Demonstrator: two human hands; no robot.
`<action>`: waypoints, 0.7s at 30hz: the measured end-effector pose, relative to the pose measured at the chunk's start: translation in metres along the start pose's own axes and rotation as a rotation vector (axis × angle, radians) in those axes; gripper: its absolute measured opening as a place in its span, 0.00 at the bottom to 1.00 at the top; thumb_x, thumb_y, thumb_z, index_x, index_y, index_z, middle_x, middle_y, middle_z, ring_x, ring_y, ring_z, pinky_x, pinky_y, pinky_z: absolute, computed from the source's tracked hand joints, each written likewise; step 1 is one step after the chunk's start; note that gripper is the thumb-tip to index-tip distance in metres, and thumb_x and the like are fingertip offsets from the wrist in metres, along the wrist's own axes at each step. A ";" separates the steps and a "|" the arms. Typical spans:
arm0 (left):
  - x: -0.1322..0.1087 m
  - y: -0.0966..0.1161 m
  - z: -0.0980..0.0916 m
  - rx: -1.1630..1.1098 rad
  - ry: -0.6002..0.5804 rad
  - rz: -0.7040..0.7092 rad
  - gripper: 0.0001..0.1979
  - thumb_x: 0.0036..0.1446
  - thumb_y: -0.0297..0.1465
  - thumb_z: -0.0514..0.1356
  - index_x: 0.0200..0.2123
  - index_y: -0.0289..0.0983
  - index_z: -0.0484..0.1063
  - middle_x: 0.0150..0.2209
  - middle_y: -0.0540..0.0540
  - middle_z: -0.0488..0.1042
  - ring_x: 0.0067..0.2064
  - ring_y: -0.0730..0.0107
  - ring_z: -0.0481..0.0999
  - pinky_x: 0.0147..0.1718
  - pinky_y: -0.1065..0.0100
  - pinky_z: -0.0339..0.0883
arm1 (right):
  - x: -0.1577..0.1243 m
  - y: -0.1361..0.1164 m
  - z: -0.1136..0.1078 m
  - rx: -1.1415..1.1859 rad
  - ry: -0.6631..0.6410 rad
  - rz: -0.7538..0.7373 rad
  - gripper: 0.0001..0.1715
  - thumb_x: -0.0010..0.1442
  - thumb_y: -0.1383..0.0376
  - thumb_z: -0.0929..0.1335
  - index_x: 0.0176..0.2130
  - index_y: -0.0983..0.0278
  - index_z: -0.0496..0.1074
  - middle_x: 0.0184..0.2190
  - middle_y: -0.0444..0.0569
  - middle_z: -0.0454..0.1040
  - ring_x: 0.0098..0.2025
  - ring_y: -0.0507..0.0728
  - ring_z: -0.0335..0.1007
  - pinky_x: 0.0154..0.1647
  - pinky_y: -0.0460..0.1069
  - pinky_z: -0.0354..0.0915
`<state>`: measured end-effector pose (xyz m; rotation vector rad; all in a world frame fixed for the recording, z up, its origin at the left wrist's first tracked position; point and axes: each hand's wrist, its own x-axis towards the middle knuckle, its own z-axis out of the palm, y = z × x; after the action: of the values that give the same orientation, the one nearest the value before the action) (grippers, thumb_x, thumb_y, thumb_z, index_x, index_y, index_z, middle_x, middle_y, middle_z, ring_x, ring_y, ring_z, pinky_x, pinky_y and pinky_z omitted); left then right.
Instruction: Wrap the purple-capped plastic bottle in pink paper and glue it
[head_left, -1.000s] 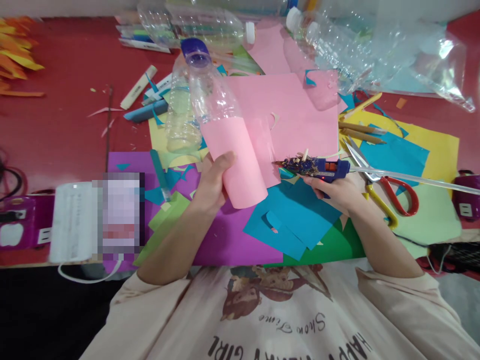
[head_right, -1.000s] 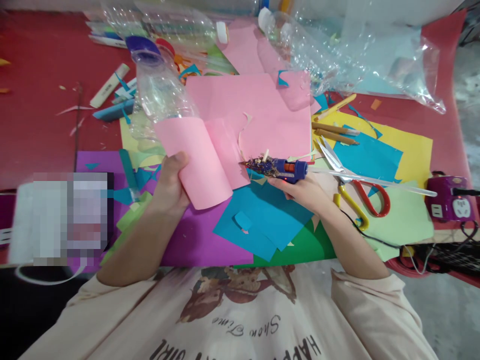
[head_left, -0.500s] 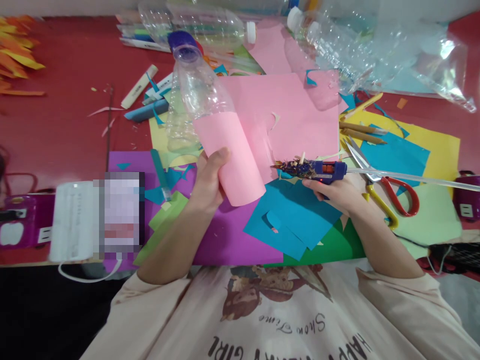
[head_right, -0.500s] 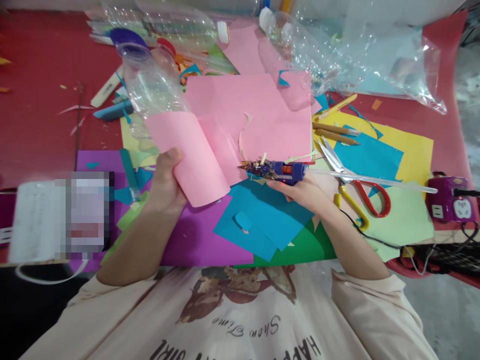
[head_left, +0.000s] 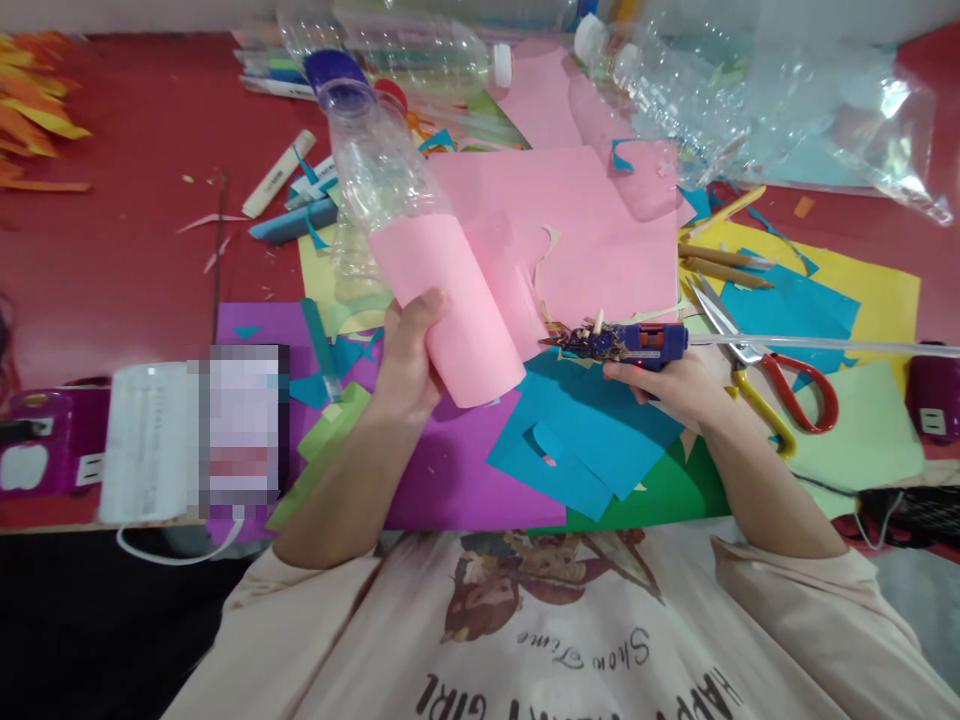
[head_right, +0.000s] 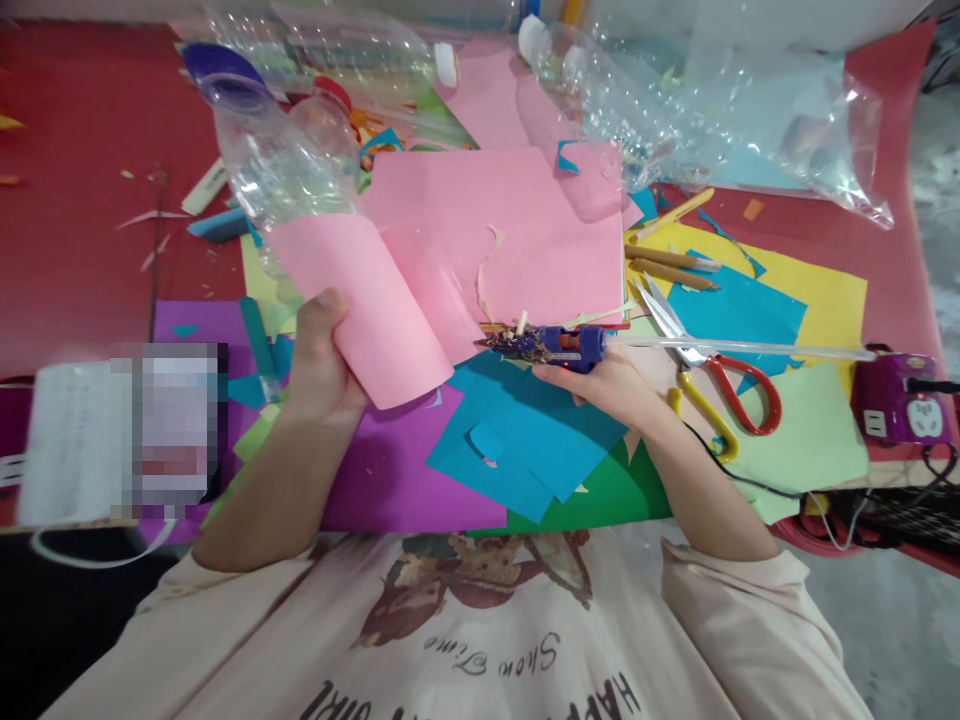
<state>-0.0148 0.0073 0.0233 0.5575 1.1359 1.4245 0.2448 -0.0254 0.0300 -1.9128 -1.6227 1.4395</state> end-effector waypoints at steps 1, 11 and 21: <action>0.000 0.000 0.000 -0.004 0.000 0.006 0.25 0.31 0.42 0.71 0.32 0.37 0.69 0.29 0.51 0.71 0.29 0.72 0.70 0.27 0.68 0.65 | 0.000 0.000 0.000 0.006 0.002 0.001 0.27 0.49 0.43 0.69 0.18 0.63 0.66 0.13 0.43 0.66 0.19 0.51 0.62 0.25 0.48 0.61; 0.000 0.003 0.001 0.021 0.010 0.039 0.23 0.35 0.43 0.70 0.34 0.39 0.69 0.31 0.51 0.71 0.34 0.68 0.70 0.31 0.65 0.66 | -0.002 -0.007 0.000 0.032 0.002 0.001 0.22 0.48 0.46 0.70 0.22 0.62 0.68 0.13 0.41 0.65 0.18 0.52 0.63 0.22 0.48 0.61; -0.001 0.004 0.000 0.053 -0.037 0.020 0.25 0.36 0.44 0.69 0.37 0.42 0.66 0.31 0.51 0.72 0.45 0.56 0.70 0.34 0.61 0.65 | -0.003 -0.008 0.000 0.035 0.003 0.009 0.21 0.49 0.48 0.70 0.22 0.62 0.67 0.14 0.42 0.66 0.18 0.52 0.63 0.21 0.48 0.61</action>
<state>-0.0160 0.0073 0.0267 0.6320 1.1444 1.3988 0.2406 -0.0254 0.0370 -1.9046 -1.5791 1.4579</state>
